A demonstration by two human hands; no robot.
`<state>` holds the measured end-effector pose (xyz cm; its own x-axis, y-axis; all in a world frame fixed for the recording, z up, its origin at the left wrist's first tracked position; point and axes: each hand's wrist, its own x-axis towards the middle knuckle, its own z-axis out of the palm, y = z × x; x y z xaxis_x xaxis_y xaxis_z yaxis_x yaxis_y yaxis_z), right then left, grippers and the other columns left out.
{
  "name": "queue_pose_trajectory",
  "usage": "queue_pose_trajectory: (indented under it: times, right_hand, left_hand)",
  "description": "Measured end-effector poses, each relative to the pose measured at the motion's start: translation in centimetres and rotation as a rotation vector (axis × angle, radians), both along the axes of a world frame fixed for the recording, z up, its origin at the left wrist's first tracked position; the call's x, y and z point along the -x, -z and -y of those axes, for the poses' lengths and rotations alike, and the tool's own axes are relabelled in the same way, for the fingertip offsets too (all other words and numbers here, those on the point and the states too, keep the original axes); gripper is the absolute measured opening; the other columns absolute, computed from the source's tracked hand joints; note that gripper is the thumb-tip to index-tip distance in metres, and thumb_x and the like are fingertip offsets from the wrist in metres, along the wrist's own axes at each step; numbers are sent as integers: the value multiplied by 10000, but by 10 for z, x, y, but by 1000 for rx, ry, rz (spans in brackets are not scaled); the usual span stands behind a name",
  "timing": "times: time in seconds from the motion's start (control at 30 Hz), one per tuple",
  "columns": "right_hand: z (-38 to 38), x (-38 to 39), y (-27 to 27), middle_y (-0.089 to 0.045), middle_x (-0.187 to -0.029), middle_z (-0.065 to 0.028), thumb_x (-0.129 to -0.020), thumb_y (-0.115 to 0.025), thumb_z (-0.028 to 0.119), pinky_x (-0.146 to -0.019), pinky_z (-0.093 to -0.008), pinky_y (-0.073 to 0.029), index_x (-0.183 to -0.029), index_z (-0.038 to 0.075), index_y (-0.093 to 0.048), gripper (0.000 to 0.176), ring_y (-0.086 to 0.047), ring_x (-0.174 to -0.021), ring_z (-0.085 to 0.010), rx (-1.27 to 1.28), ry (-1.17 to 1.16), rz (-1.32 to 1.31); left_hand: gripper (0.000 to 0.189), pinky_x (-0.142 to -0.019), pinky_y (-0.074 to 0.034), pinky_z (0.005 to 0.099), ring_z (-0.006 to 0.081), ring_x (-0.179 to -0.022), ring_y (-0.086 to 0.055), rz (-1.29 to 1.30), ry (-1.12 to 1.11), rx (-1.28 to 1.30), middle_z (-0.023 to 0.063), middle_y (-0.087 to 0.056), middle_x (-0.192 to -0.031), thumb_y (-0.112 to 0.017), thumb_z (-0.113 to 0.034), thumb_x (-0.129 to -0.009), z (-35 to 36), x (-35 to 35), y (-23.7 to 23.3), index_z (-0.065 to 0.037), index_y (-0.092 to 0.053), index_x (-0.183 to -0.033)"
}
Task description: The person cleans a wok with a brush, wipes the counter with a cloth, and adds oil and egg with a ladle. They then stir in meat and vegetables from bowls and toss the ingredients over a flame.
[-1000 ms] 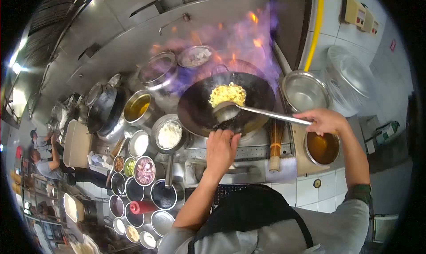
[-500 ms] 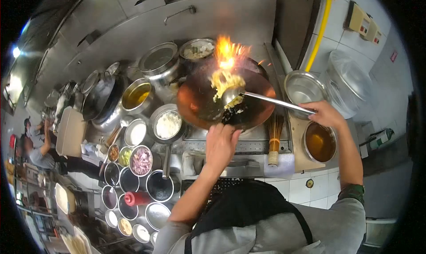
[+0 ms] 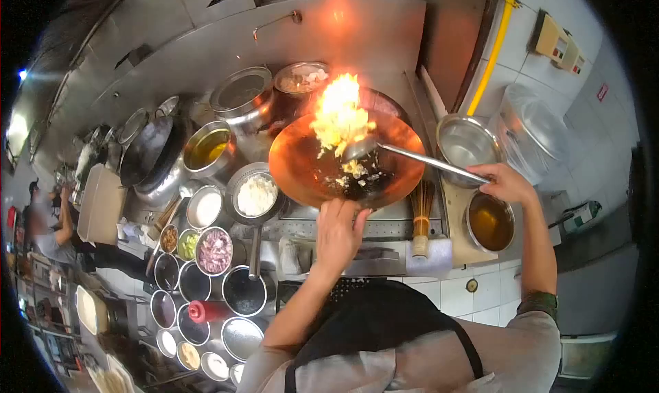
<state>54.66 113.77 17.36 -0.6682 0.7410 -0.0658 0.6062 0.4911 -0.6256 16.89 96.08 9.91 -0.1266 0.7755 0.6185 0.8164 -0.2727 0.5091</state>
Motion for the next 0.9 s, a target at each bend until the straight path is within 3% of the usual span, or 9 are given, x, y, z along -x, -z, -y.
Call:
queue_pose_trajectory:
  times: [0.1, 0.23, 0.33, 0.47, 0.53, 0.67, 0.9]
  right_hand:
    - [1, 23, -36, -709, -1137, -135, -780, -678, 32, -891, -365, -513, -1343, 134, -618, 576, -676, -1014, -225, 123, 56, 275]
    - [-24, 48, 31, -706, -1098, -141, -785, -669, 33, -864, -380, -514, -1335, 151, -623, 564, -668, -948, -301, -356, -41, 110]
    - [-3, 55, 35, -699, -1111, -165, -792, -655, 13, -891, -392, -512, -1338, 165, -622, 568, -666, -982, -341, -459, 123, 246]
    - [18, 29, 27, -682, -1166, -191, -811, -661, 17, -899, -402, -518, -1345, 161, -615, 555, -663, -1027, -373, -217, 170, -3]
    - [24, 34, 22, -673, -1185, -202, -819, -670, 28, -894, -410, -521, -1346, 160, -613, 546, -658, -1043, -387, -67, 264, -63]
    - [-17, 59, 71, -673, -1174, -205, -847, -683, 92, -891, -443, -525, -1358, 158, -593, 523, -654, -1036, -393, -391, 308, -103]
    - [-67, 117, 74, -682, -1129, -202, -889, -628, 109, -890, -478, -521, -1403, 256, -548, 541, -646, -1039, -402, -367, 491, 44]
  left_hand:
    - [171, -748, -447, 459, 352, -883, -561, 11, 30, 11, 138, -588, -863, -741, -183, -842, -35, 6, 12, -54, -637, -882]
    - [155, -767, -443, 460, 377, -873, -568, 13, 13, 85, 173, -606, -876, -711, -163, -870, -51, 4, 68, -28, -645, -906]
    - [129, -740, -437, 479, 374, -864, -551, -17, 49, 68, 163, -584, -869, -710, -141, -855, -9, 1, 100, -42, -631, -878]
    - [163, -752, -444, 470, 399, -854, -564, -16, 17, 42, 185, -608, -871, -717, -157, -867, 7, 4, 48, -21, -632, -897]
    - [185, -744, -447, 477, 401, -837, -561, 6, 3, 2, 184, -606, -858, -729, -168, -858, -22, 9, 26, -20, -619, -873]
    - [189, -759, -464, 479, 389, -861, -581, -11, -27, 15, 175, -624, -867, -736, -173, -851, -63, 13, 44, -18, -631, -872]
    - [158, -769, -485, 469, 374, -874, -598, -20, -69, 44, 157, -642, -890, -738, -182, -853, -82, 11, 59, -46, -684, -912]
